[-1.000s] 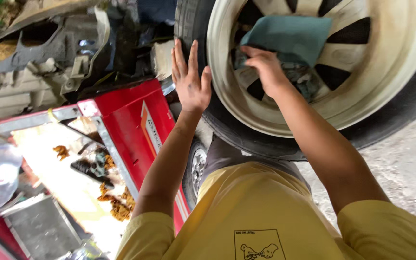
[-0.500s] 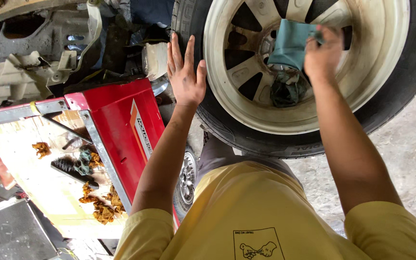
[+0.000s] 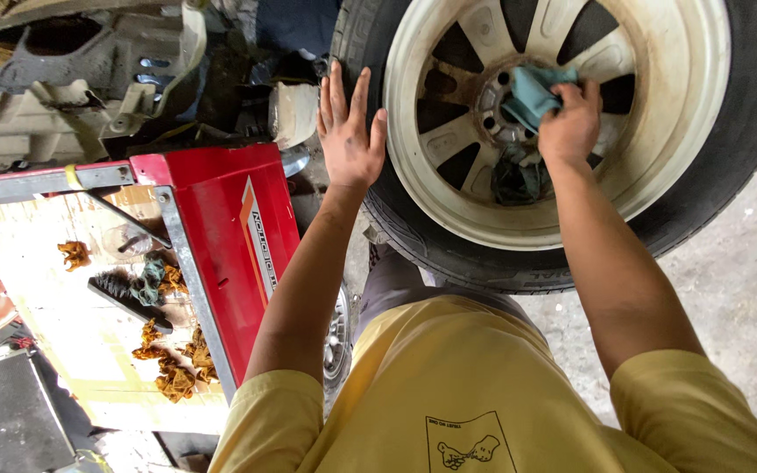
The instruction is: The person cleans a car wheel rim on a vehicle. They scrub the rim spokes and hub with a wire brush, wipe the rim with a cloth, dip a small brush into a jar of polish or cleaner, and apply it to the rim, repeating wiping and scrubbing over the wheel surface.
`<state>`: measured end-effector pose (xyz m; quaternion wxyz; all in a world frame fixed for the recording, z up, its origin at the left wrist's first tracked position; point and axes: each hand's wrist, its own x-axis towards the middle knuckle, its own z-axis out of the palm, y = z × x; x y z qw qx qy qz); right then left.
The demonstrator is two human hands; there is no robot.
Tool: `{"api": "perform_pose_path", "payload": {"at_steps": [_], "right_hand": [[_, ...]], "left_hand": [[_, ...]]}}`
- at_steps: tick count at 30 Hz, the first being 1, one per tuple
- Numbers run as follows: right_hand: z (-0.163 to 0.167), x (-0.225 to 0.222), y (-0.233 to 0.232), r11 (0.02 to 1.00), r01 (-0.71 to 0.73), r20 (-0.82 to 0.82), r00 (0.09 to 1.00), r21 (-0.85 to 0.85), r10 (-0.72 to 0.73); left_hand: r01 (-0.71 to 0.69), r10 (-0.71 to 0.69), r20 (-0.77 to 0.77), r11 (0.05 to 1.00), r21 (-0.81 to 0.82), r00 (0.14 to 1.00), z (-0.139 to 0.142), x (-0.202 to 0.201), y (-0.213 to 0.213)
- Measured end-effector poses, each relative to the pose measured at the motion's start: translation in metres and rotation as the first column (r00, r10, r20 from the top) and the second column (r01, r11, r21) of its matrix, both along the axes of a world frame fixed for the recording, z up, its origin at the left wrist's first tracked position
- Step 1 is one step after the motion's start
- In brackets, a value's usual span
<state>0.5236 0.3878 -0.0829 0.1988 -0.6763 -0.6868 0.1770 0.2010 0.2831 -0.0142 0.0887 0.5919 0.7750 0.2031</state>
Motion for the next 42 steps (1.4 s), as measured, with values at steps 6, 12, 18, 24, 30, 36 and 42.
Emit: {"api": "perform_pose_path", "payload": {"at_steps": [6,12,18,24,30,36,42], "right_hand": [[0.002,0.019,0.007,0.991,0.130,-0.276,0.954,0.028,-0.118],[0.039,0.033,0.014,0.980,0.194,-0.642,0.746,-0.043,-0.176],[0.075,0.027,0.001,0.923,-0.049,-0.914,0.169,-0.381,-0.368],[0.084,0.000,-0.028,0.888,-0.281,-0.926,0.005,-0.363,-0.377],[0.095,-0.070,-0.046,0.851,-0.446,-0.959,0.070,-0.276,-0.274],[0.115,-0.187,-0.094,0.725,-0.658,-0.979,0.137,-0.206,-0.154],[0.080,-0.327,-0.196,0.513,-0.802,-0.943,0.329,-0.307,-0.050]], "left_hand": [[0.011,-0.010,-0.018,0.999,0.051,1.000,0.001,0.000,0.004],[0.003,0.000,-0.047,0.998,0.062,0.999,0.007,0.003,0.009],[-0.072,0.040,0.189,0.984,0.163,0.981,0.027,0.000,0.012],[-0.154,-0.007,0.608,0.965,0.212,0.794,0.035,-0.016,-0.050],[-0.429,0.135,0.645,0.844,0.323,0.752,0.024,-0.042,-0.151],[-0.700,0.378,0.655,0.631,0.334,0.654,0.008,-0.083,-0.279],[-0.855,0.527,0.701,0.460,0.240,0.480,-0.006,-0.108,-0.384]]}}
